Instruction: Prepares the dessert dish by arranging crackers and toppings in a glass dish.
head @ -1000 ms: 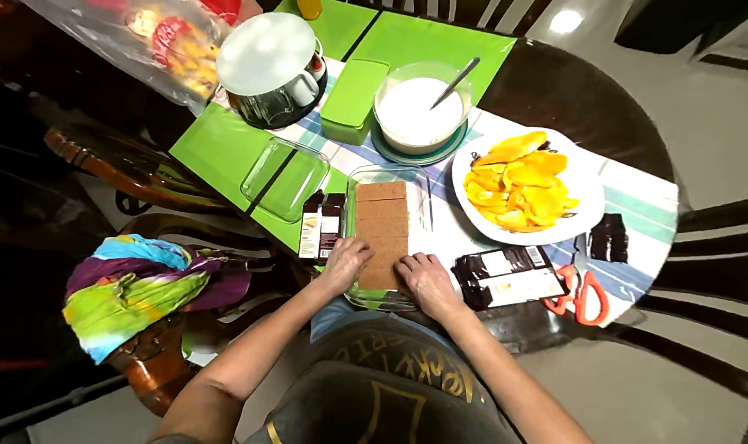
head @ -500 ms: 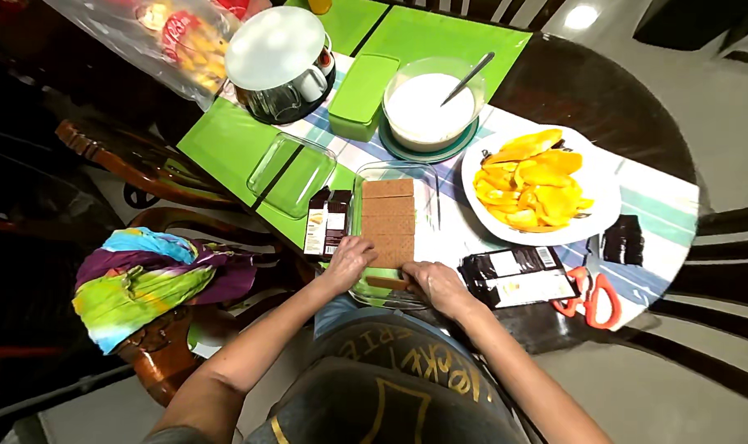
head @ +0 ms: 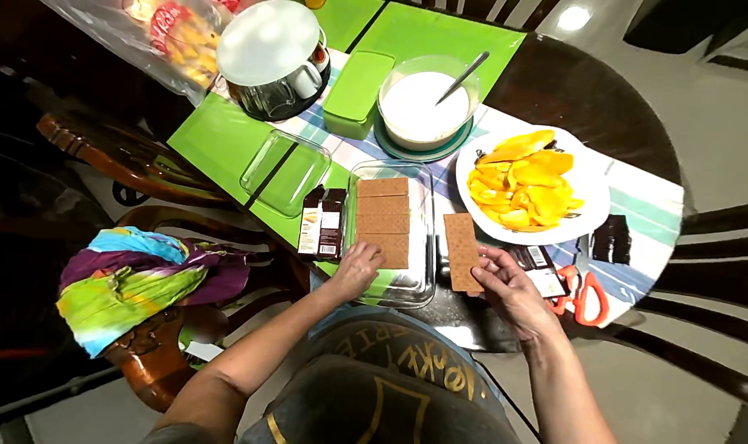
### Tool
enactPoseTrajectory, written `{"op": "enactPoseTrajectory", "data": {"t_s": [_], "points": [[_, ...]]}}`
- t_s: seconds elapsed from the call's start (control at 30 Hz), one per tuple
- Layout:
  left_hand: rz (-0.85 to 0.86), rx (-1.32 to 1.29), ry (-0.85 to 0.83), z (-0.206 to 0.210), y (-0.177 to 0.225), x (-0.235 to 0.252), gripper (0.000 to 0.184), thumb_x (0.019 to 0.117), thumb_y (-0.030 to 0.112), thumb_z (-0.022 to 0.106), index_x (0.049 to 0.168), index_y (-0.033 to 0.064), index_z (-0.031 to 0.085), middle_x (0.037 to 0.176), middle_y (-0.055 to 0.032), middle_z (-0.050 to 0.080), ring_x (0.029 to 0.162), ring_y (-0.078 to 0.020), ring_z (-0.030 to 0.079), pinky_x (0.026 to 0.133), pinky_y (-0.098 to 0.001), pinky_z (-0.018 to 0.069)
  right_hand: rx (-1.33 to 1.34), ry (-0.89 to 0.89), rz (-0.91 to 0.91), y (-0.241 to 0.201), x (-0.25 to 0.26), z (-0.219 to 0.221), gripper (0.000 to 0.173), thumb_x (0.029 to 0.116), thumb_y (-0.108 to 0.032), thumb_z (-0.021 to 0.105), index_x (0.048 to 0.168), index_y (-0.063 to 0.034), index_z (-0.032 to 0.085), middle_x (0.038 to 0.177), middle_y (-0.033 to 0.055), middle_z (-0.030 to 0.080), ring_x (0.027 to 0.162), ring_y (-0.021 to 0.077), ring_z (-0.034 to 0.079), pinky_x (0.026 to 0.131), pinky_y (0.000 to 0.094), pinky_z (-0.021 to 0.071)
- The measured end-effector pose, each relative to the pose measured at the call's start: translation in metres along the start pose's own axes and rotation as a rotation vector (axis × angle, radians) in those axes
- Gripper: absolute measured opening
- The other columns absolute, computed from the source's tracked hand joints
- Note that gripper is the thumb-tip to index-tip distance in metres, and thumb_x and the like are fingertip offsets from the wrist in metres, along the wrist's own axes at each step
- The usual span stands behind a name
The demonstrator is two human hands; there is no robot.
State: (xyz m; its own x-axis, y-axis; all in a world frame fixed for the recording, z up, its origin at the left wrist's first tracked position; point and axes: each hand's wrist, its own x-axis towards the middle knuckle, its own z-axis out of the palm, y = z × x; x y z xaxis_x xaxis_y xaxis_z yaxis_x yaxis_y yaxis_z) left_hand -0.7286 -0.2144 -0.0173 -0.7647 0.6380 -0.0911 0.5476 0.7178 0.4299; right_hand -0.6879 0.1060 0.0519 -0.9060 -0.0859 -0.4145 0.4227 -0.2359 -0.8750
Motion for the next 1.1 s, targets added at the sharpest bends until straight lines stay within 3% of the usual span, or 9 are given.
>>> {"op": "enactPoseTrajectory", "data": {"t_s": [0.1,0.23,0.5,0.8,0.9,1.0,1.1], "points": [[-0.034,-0.055,-0.004,-0.001,0.000,0.001,0.026,0.0956,0.013,0.065,0.120,0.0070,0.070,0.133,-0.0200,0.062,0.126,-0.0394,0.057,0.105,-0.0531,0.0473,0.021,0.006,0.035,0.005,0.002,0.008,0.041,0.0952,0.001,0.057,0.135,-0.0026,0.049,0.109,0.0135,0.069,0.089,0.0245,0.073,0.072,0.0396,0.0647],[-0.054,-0.040,0.014,0.001,0.000,0.002,0.027,0.0975,0.013,0.059,0.122,0.0084,0.070,0.129,-0.0181,0.064,0.122,-0.0374,0.060,0.101,-0.0531,0.0485,0.029,0.032,0.051,0.008,0.004,0.011,0.041,0.0956,0.001,0.058,0.135,-0.0020,0.049,0.109,0.0134,0.069,0.088,0.0240,0.073,0.071,0.0391,0.0650],[-0.169,-0.166,-0.135,-0.005,0.016,0.001,0.047,0.0843,0.019,0.074,0.130,0.0102,0.064,0.129,-0.0172,0.062,0.126,-0.0363,0.056,0.104,-0.0502,0.0475,0.014,0.098,0.042,0.010,0.001,0.009,0.049,0.0937,0.003,0.060,0.140,-0.0037,0.046,0.111,0.0140,0.068,0.089,0.0256,0.073,0.073,0.0405,0.0650],[-0.473,-0.266,-0.160,-0.003,0.055,0.036,0.051,0.0921,0.035,0.070,0.134,0.0069,0.060,0.138,-0.0191,0.054,0.131,-0.0342,0.053,0.104,-0.0463,0.0502,0.003,0.137,0.031,0.016,0.003,0.016,0.056,0.0921,0.003,0.064,0.144,-0.0042,0.044,0.112,0.0152,0.067,0.088,0.0270,0.073,0.072,0.0420,0.0655],[-0.483,-0.312,-0.126,0.004,0.063,0.044,0.055,0.0933,0.040,0.071,0.134,0.0049,0.058,0.140,-0.0213,0.051,0.126,-0.0341,0.057,0.102,-0.0442,0.0522,-0.001,0.143,0.023,0.017,0.002,0.015,0.057,0.0915,0.003,0.064,0.144,-0.0036,0.044,0.113,0.0150,0.066,0.088,0.0264,0.073,0.072,0.0414,0.0654],[-0.457,-0.341,-0.130,0.005,0.068,0.045,0.055,0.0936,0.037,0.072,0.135,0.0039,0.057,0.141,-0.0216,0.049,0.112,-0.0301,0.063,0.094,-0.0401,0.0557,0.010,0.167,0.021,0.020,0.000,0.011,0.057,0.0913,0.004,0.064,0.144,-0.0035,0.044,0.113,0.0153,0.066,0.087,0.0263,0.073,0.071,0.0419,0.0655],[-0.470,-0.344,-0.135,0.005,0.069,0.044,0.056,0.0928,0.034,0.073,0.137,0.0038,0.056,0.142,-0.0223,0.049,0.117,-0.0321,0.062,0.097,-0.0412,0.0547,0.015,0.183,0.031,0.024,0.000,0.008,0.057,0.0917,0.004,0.064,0.144,-0.0032,0.044,0.112,0.0148,0.067,0.087,0.0259,0.073,0.071,0.0418,0.0653]]}}
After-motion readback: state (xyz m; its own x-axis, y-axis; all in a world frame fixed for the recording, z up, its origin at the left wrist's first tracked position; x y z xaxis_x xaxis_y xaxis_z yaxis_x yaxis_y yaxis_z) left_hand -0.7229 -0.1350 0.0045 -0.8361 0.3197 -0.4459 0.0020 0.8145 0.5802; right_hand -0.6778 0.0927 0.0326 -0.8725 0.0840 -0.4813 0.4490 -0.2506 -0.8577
